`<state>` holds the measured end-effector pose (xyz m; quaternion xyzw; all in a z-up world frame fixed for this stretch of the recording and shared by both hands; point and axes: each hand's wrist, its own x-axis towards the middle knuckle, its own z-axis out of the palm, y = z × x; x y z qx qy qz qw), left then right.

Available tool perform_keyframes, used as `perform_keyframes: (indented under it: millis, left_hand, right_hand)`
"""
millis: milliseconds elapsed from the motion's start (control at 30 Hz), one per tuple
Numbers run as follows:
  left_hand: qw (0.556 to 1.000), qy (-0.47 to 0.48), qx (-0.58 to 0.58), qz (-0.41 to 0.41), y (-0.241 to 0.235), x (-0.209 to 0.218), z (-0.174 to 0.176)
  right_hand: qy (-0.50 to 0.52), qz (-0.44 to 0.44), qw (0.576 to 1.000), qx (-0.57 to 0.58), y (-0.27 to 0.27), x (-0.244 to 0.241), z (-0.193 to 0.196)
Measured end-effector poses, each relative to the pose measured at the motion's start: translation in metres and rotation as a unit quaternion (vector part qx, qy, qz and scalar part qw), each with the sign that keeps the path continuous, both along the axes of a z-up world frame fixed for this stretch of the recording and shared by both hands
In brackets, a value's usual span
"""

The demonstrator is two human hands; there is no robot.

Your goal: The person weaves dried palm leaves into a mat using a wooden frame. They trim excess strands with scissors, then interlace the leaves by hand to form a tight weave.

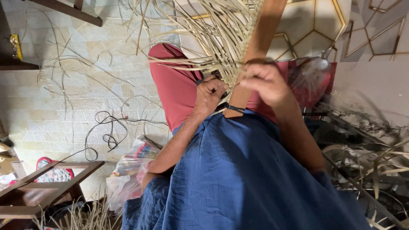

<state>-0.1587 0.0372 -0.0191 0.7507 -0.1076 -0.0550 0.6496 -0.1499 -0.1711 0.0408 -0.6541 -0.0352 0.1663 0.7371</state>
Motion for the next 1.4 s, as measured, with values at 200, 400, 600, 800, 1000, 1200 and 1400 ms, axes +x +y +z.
perform_keyframes:
  millis: [200,400,600,800,1000,1200,1400]
  left_hand:
    - [0.999,0.023,-0.022,0.015,-0.001,-0.006,-0.028]
    - [1.000,0.012,-0.013,0.016,-0.002,-0.002,-0.007]
    - [0.996,0.055,-0.062,0.022,-0.003,-0.006,-0.039]
    - [0.996,0.069,-0.055,0.017,-0.008,-0.005,-0.064]
    - [0.993,0.093,-0.061,0.046,-0.014,0.001,-0.041]
    - [0.988,0.111,-0.068,0.077,-0.021,0.002,-0.027]
    - [0.987,0.134,-0.066,0.066,-0.017,0.003,-0.051]
  right_hand:
    - [0.057,0.003,0.994,-0.091,0.019,0.026,0.006]
    - [0.065,-0.026,0.993,-0.096,0.025,0.030,-0.047]
    - [0.101,-0.028,0.991,-0.077,0.009,0.001,-0.053]
    - [0.081,-0.008,0.995,-0.062,0.003,-0.005,-0.045]
    - [0.035,-0.051,0.998,0.029,-0.007,0.024,0.002]
    - [0.116,-0.059,0.985,-0.114,0.010,0.027,-0.061]
    - [0.107,-0.043,0.986,-0.122,0.009,0.025,-0.032]
